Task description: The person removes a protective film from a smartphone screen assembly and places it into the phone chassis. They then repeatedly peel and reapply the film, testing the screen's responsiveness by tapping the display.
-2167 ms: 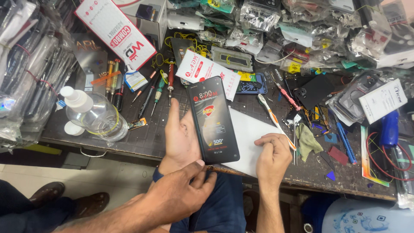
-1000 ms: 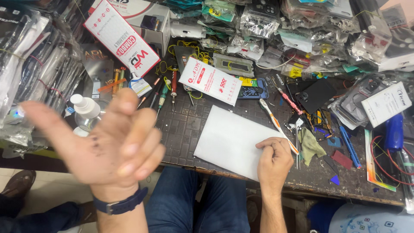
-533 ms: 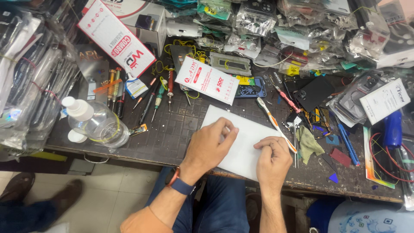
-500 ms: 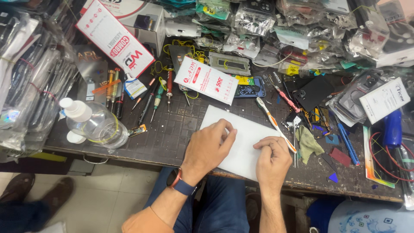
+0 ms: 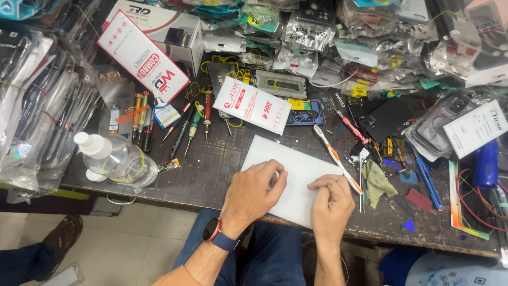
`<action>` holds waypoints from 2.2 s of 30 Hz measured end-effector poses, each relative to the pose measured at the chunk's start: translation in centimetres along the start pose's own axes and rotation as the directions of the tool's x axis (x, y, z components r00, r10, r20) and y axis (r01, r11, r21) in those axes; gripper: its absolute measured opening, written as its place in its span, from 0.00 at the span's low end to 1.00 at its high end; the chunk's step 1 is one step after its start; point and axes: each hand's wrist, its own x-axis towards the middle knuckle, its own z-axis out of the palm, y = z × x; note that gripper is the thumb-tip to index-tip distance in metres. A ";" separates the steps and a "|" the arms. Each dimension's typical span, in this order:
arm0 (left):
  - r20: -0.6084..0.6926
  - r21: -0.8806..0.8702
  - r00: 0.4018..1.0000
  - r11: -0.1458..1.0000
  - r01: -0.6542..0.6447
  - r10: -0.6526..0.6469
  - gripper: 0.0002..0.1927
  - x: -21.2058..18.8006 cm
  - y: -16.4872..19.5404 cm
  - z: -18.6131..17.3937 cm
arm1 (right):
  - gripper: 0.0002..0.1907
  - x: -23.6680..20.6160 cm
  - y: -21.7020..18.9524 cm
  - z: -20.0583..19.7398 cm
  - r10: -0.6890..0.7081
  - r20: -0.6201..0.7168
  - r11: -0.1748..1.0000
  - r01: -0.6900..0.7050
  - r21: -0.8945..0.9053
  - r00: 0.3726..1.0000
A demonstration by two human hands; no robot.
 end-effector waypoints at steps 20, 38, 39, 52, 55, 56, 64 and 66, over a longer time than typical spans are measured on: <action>0.041 0.008 0.998 0.999 0.036 -0.036 0.07 0.5 0.1 0.0 | 0.13 0.2 0.5 -0.5 0.059 0.070 0.998 -0.061 0.031 0.996; 0.086 0.065 0.993 0.995 0.076 -0.082 0.06 1.0 0.6 0.9 | 0.12 0.3 -0.1 -0.7 0.081 0.016 0.996 -0.081 0.043 0.997; 0.076 0.069 0.995 0.996 0.059 -0.065 0.06 1.0 0.6 0.9 | 0.12 0.3 0.0 -0.7 0.059 0.013 0.997 -0.059 0.042 0.998; 0.088 0.063 0.996 0.998 0.023 -0.028 0.07 0.8 0.4 1.0 | 0.13 0.2 0.0 -0.6 0.034 -0.009 0.999 -0.034 0.012 0.999; 0.095 0.063 0.995 0.998 0.028 -0.034 0.07 0.8 0.4 1.1 | 0.13 0.2 0.2 -0.5 0.029 -0.005 1.000 -0.029 0.006 1.000; 0.086 0.060 0.996 0.998 0.022 -0.027 0.07 0.8 0.4 1.1 | 0.13 0.1 0.3 -0.5 0.028 -0.001 1.000 -0.028 0.003 1.000; 0.079 0.054 0.997 0.998 0.022 -0.026 0.06 0.8 0.4 1.0 | 0.13 0.1 0.0 -0.5 0.046 0.002 0.999 -0.046 0.022 0.999; 0.086 0.045 0.996 0.999 0.028 -0.031 0.06 0.9 0.4 0.9 | 0.13 0.2 -0.1 -0.4 0.038 0.004 0.999 -0.038 0.030 0.999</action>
